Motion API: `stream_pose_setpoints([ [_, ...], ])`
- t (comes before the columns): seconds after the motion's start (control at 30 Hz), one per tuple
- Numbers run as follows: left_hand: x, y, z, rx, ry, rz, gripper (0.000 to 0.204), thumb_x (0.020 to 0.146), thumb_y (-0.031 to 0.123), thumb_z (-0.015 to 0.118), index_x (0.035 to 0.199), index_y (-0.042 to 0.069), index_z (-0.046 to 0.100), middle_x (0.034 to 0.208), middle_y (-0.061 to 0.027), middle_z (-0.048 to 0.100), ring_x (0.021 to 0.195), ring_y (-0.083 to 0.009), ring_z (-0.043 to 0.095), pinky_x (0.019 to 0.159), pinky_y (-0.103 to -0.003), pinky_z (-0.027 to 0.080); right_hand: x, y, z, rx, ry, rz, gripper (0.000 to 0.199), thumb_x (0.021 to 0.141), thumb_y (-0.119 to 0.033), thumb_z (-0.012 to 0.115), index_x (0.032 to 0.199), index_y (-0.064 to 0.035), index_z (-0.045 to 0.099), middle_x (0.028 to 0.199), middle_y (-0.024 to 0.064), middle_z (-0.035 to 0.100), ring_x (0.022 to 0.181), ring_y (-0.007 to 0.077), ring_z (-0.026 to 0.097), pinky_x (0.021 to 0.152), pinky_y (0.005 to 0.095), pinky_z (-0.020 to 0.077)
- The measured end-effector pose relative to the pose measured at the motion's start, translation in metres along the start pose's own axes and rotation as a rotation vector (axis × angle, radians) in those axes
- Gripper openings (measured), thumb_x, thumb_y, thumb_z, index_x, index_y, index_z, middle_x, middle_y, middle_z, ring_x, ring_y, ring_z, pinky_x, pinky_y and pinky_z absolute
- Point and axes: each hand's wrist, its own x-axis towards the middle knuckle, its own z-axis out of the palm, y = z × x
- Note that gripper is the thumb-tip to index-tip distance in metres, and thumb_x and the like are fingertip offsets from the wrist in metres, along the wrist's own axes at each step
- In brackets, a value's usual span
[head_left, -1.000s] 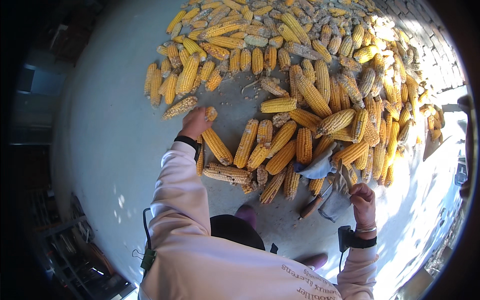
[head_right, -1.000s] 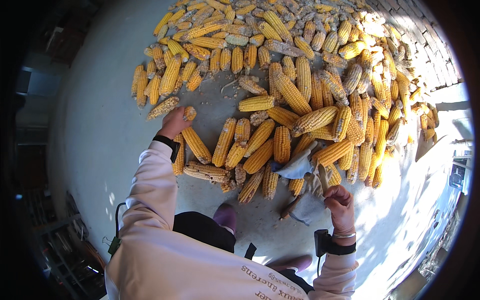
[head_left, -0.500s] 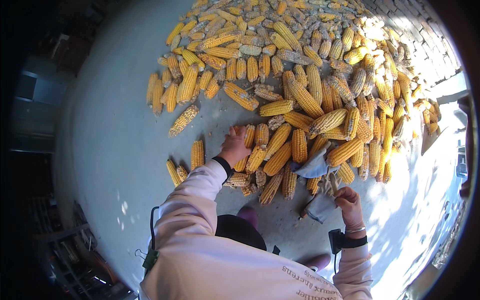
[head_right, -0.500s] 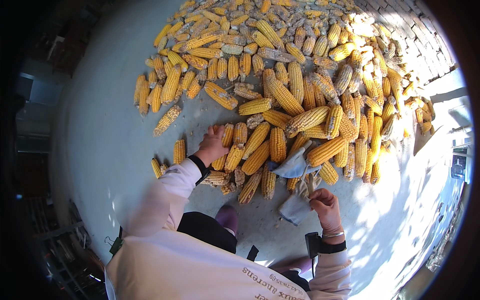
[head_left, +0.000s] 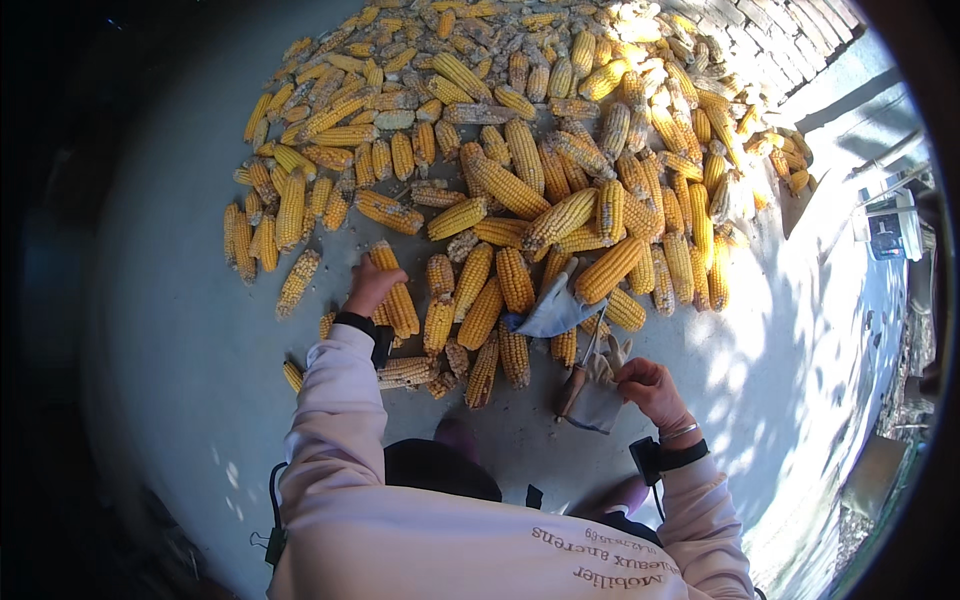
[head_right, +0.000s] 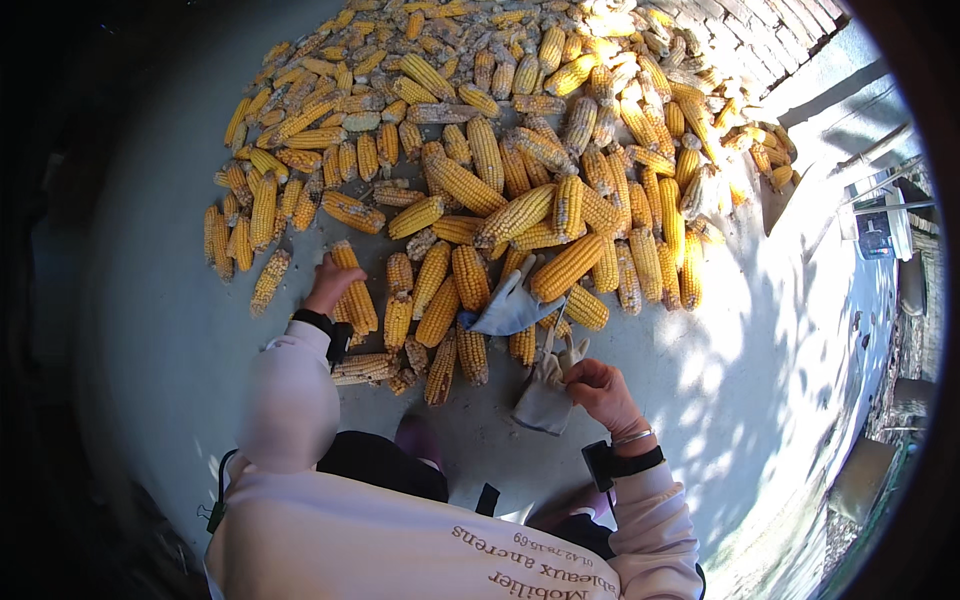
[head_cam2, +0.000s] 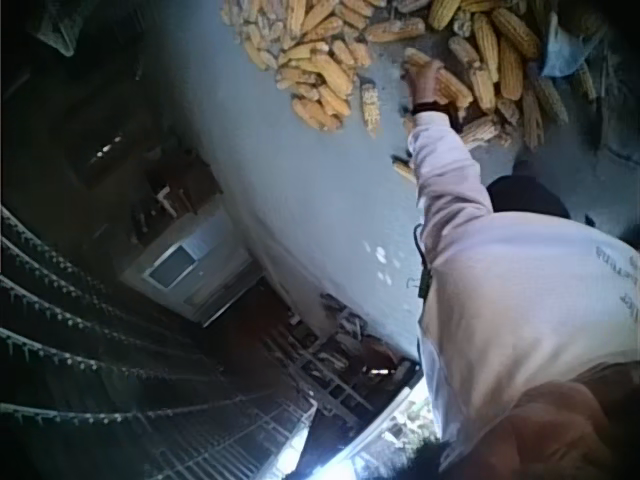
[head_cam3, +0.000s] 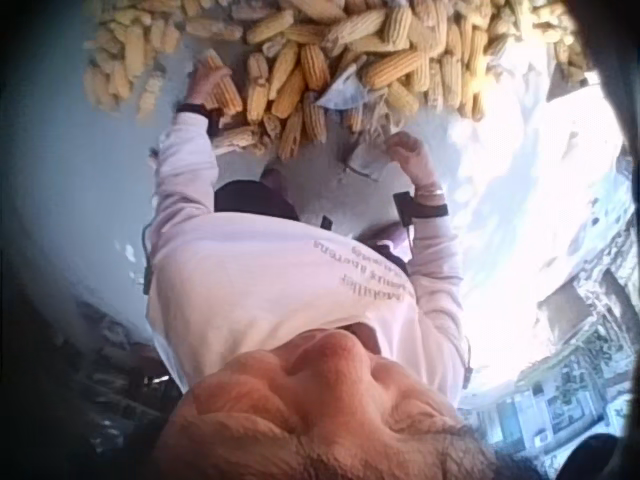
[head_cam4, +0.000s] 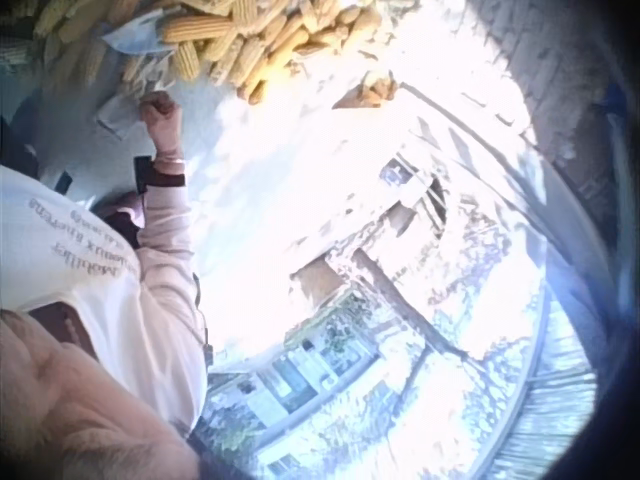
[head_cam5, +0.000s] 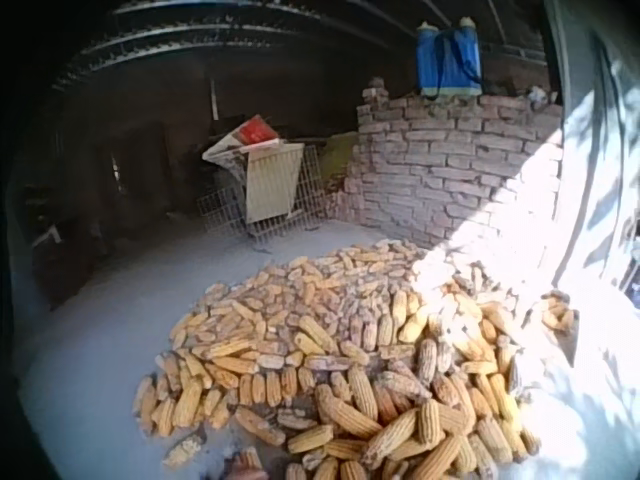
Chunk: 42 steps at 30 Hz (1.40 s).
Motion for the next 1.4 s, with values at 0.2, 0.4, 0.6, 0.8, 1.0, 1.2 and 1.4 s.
stream_pose_setpoints([
  [0.2,0.013,0.080,-0.013,-0.723,-0.395,0.056,0.055,0.068,0.025,0.066,0.112,0.005,0.039,0.091,-0.0080,0.055,0.076,-0.0217,0.059,0.066,-0.037,0.051,-0.007,0.011,-0.035,0.063,0.220,-0.005,0.010,0.071,-0.002,0.054,0.080,-0.0012,0.058,0.068,0.0012,0.057,0.058,0.0096,0.052,0.055,0.0215,0.0440],
  [0.4,-0.017,0.185,0.030,-0.316,0.032,0.525,0.042,0.081,0.034,0.060,0.113,0.011,0.045,0.102,-0.0050,0.053,0.090,-0.0180,0.055,0.065,-0.034,0.049,-0.005,0.005,-0.046,0.144,0.367,-0.062,0.009,0.071,-0.002,0.054,0.079,-0.0012,0.058,0.070,0.0018,0.056,0.057,0.0099,0.051,0.054,0.0217,0.0437],
  [0.6,-0.100,0.169,0.081,0.741,-0.474,0.977,0.030,0.073,0.035,0.062,0.078,0.005,0.058,0.081,-0.0097,0.058,0.072,-0.0247,0.059,0.059,-0.036,0.048,-0.003,0.015,-0.040,0.145,0.335,-0.058,0.006,0.074,-0.003,0.056,0.080,-0.0023,0.058,0.071,0.0002,0.057,0.059,0.0083,0.051,0.055,0.0208,0.0431],
  [0.8,-0.105,0.120,0.120,0.677,-0.351,1.104,0.027,0.068,0.032,0.064,0.078,0.007,0.058,0.083,-0.0095,0.058,0.073,-0.0262,0.058,0.059,-0.039,0.047,0.003,0.029,-0.039,0.113,0.324,-0.103,0.004,0.077,-0.002,0.058,0.080,-0.0038,0.057,0.072,-0.0020,0.056,0.063,0.0064,0.051,0.059,0.0198,0.0427],
  [1.0,-0.098,0.151,0.078,-0.174,-0.818,0.759,0.012,0.066,0.006,0.060,0.075,0.002,0.053,0.069,-0.0034,0.055,0.062,-0.0111,0.051,0.060,-0.026,0.043,0.009,0.013,-0.036,0.233,0.266,-0.264,0.016,0.076,0.004,0.058,0.088,-0.0053,0.057,0.083,-0.0036,0.057,0.077,0.0060,0.053,0.070,0.0192,0.0422],
  [1.2,-0.081,0.159,0.061,-0.611,-0.765,0.529,0.015,0.070,0.009,0.061,0.078,-0.001,0.053,0.074,-0.0056,0.059,0.067,-0.0121,0.054,0.060,-0.028,0.044,0.037,0.004,-0.006,0.409,0.131,-0.237,0.032,0.076,0.002,0.056,0.107,-0.0059,0.055,0.092,0.0016,0.059,0.087,0.0115,0.055,0.074,0.0255,0.0450],
  [1.4,-0.053,0.101,0.102,-0.061,-0.534,0.445,0.018,0.075,0.012,0.061,0.083,-0.002,0.053,0.073,-0.0059,0.057,0.066,-0.0129,0.053,0.062,-0.029,0.045,0.078,0.051,0.024,-0.528,0.418,-0.086,0.033,0.076,-0.021,0.060,0.104,-0.0046,0.055,0.089,0.0125,0.062,0.080,0.0252,0.061,0.070,0.0337,0.0481],
])
